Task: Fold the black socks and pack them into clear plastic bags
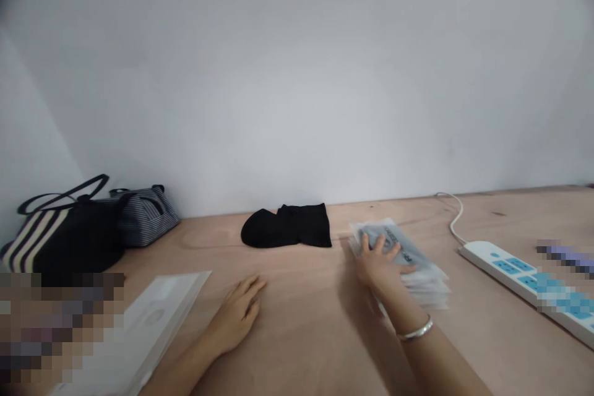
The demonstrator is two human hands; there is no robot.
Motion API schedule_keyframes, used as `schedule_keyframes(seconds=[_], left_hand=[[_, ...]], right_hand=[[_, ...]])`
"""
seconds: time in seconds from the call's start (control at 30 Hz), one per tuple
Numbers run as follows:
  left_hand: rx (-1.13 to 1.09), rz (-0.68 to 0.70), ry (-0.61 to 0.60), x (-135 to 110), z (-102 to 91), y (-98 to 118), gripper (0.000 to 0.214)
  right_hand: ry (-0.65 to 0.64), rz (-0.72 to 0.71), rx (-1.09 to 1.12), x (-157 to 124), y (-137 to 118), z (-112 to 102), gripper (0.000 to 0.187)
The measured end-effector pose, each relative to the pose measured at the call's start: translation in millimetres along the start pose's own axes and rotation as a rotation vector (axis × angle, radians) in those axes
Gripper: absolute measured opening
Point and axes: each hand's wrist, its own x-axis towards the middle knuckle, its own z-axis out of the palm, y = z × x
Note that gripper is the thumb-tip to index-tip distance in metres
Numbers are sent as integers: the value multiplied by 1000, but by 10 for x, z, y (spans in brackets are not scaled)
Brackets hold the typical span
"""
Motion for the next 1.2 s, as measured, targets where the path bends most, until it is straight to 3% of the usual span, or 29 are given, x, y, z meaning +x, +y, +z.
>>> schedule_keyframes(seconds=[0.07,0.17,0.23,0.3,0.37,0.47,0.63,0.83,1.0,1.1,1.2], left_hand=[[47,18,-4,12,-23,23,42],[100,43,-13,119,-66,57,40],[126,50,-20,268,-79,62,39],[153,41,-19,460,-65,38,42],[180,11,-14,656,-22,-20,48],[219,-69,-15,870,61,-143,58],[266,-149,-41,934,95,-241,61],[304,-69,-59,637,-123,-78,56],[316,13,-119,-64,-318,151,60],[331,70,-206,-448,-486,307,60],[275,123,-256,-561,-638,429,49]], right_hand=[[35,-73,-51,14,-1,88,56],[199,-430,-18,-55,-134,170,56],[118,-689,76,-110,-310,213,53],[-25,-851,134,-135,-523,283,52],[-84,-880,143,-115,-728,386,57],[-98,-813,159,-17,-951,556,65],[-91,-746,181,123,-1055,691,66],[-60,-778,202,-18,-873,571,67],[-51,-914,223,-490,-385,431,67],[-49,-975,254,-828,-111,348,53],[-48,-982,226,-1025,-38,253,37]])
